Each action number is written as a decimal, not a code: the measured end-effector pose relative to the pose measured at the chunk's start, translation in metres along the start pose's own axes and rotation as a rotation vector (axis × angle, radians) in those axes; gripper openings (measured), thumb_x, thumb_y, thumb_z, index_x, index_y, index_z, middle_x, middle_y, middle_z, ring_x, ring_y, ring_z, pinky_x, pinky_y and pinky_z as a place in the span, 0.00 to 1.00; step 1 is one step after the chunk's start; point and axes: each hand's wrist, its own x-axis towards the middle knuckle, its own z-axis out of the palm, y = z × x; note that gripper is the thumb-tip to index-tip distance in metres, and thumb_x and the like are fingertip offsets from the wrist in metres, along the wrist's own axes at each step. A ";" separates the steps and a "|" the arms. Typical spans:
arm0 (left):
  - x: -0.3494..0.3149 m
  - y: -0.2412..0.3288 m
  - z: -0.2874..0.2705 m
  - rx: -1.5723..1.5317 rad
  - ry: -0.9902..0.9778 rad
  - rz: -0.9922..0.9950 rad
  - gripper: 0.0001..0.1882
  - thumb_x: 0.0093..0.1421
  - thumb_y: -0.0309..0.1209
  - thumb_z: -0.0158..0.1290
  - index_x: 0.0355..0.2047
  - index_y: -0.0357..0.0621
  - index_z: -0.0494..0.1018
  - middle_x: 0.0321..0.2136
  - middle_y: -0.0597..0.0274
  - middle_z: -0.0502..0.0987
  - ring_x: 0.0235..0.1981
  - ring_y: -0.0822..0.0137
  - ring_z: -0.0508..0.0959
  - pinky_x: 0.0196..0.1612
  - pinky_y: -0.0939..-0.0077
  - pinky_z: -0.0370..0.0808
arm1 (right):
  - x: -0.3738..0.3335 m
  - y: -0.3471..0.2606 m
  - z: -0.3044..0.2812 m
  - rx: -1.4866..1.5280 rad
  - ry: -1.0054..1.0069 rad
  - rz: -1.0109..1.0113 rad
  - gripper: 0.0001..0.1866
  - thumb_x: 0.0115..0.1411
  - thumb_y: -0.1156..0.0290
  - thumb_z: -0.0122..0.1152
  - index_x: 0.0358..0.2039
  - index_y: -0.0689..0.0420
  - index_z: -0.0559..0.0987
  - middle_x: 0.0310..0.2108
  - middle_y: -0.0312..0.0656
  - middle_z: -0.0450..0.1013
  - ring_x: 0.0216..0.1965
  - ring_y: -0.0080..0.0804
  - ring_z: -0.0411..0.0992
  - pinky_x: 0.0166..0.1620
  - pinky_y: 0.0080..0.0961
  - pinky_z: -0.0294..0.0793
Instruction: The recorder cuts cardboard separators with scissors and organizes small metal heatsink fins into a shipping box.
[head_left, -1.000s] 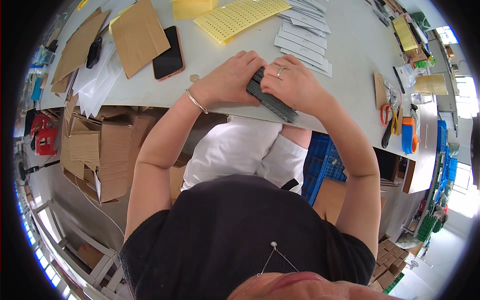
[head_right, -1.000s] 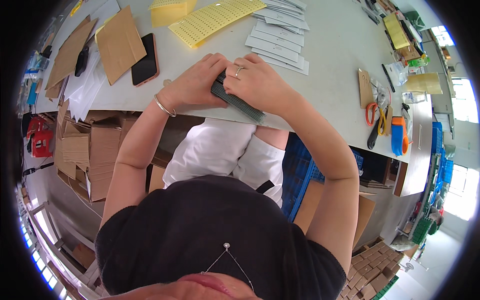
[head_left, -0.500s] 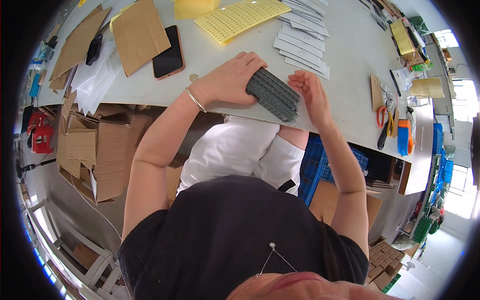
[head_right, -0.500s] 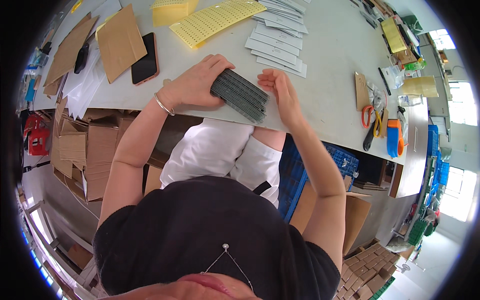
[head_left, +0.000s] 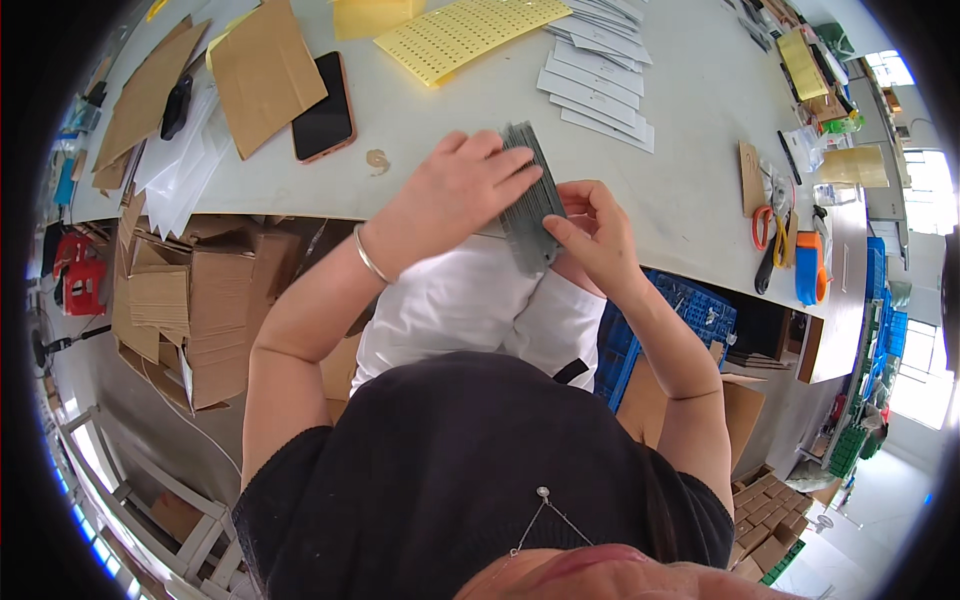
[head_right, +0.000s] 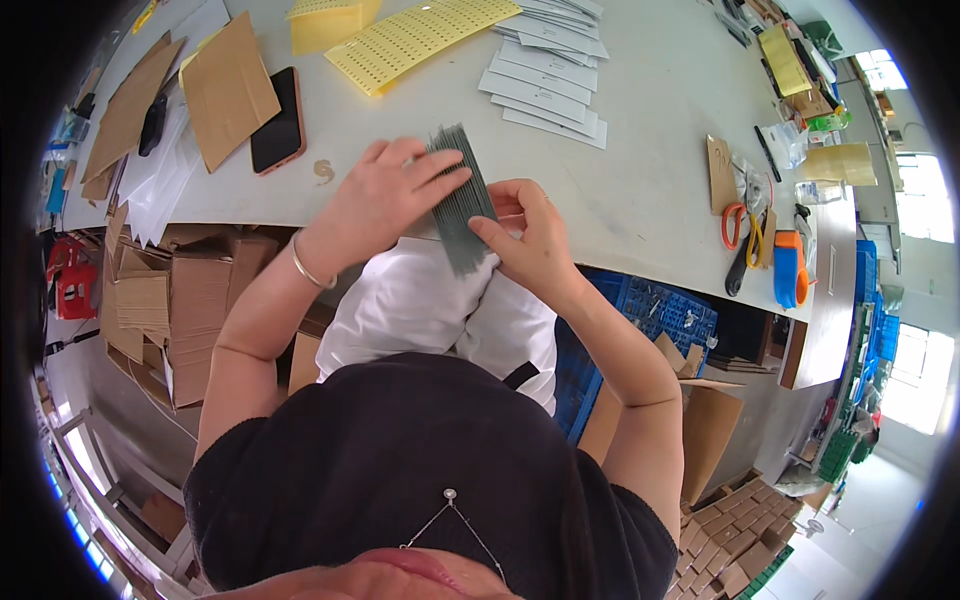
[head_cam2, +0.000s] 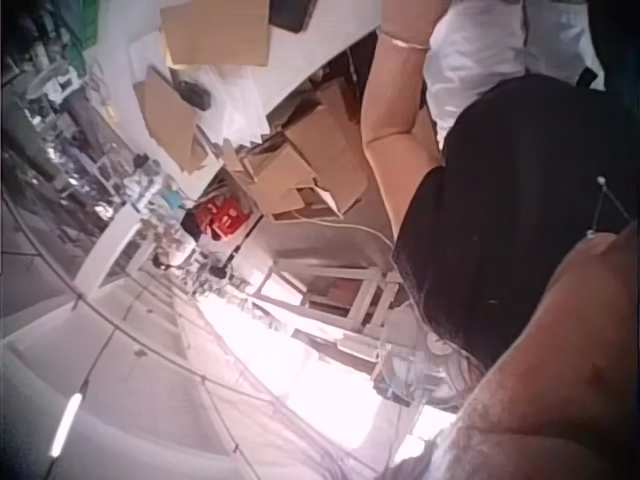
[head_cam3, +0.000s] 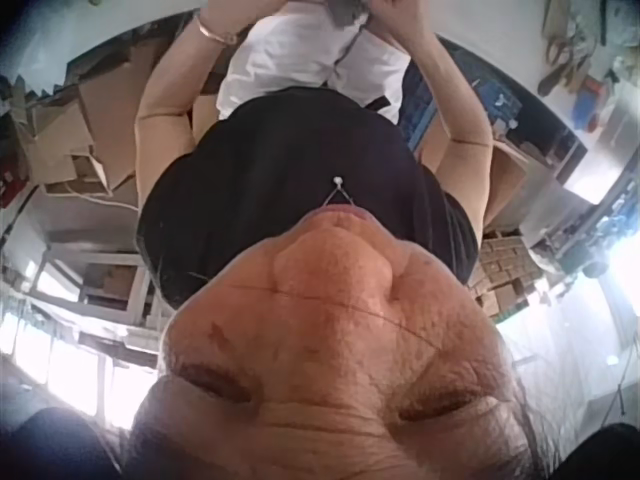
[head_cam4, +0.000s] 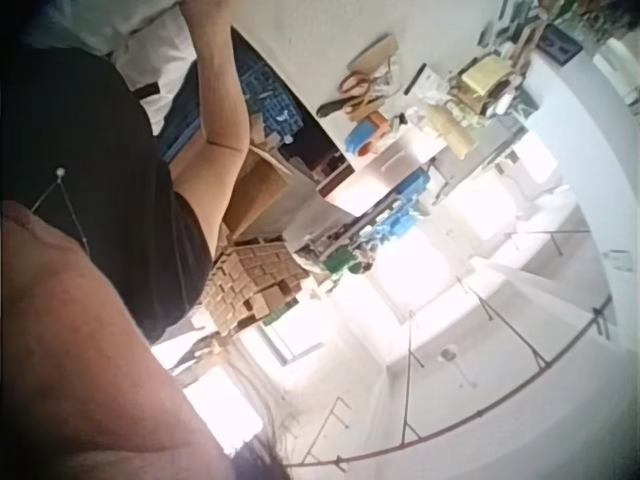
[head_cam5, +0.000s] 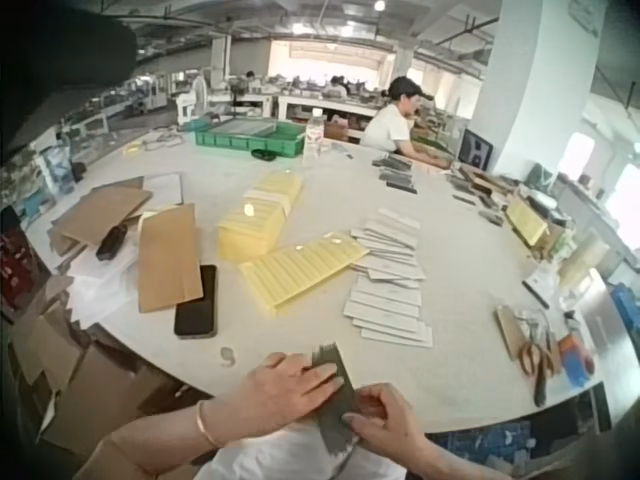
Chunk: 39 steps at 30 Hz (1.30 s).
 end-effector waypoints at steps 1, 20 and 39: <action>-0.005 0.006 0.003 0.000 -0.002 -0.001 0.23 0.49 0.25 0.50 0.49 0.46 0.72 0.51 0.68 0.70 0.43 0.63 0.69 0.47 0.67 0.70 | 0.002 0.000 0.001 -0.008 -0.012 0.076 0.24 0.52 0.70 0.67 0.47 0.64 0.70 0.42 0.45 0.69 0.35 0.28 0.71 0.39 0.22 0.73; -0.019 0.023 0.021 -0.046 0.097 -0.207 0.28 0.45 0.21 0.52 0.50 0.51 0.73 0.54 0.70 0.70 0.40 0.60 0.67 0.44 0.69 0.71 | 0.019 0.004 0.002 0.135 -0.088 0.079 0.35 0.47 0.70 0.72 0.54 0.62 0.67 0.38 0.38 0.66 0.27 0.15 0.64 0.32 0.14 0.68; -0.018 0.024 0.020 -0.068 0.120 -0.224 0.27 0.45 0.21 0.52 0.49 0.49 0.74 0.53 0.69 0.71 0.40 0.60 0.67 0.45 0.71 0.71 | 0.017 -0.001 0.004 0.223 -0.079 0.122 0.32 0.49 0.74 0.71 0.54 0.61 0.68 0.38 0.34 0.64 0.28 0.14 0.61 0.33 0.13 0.66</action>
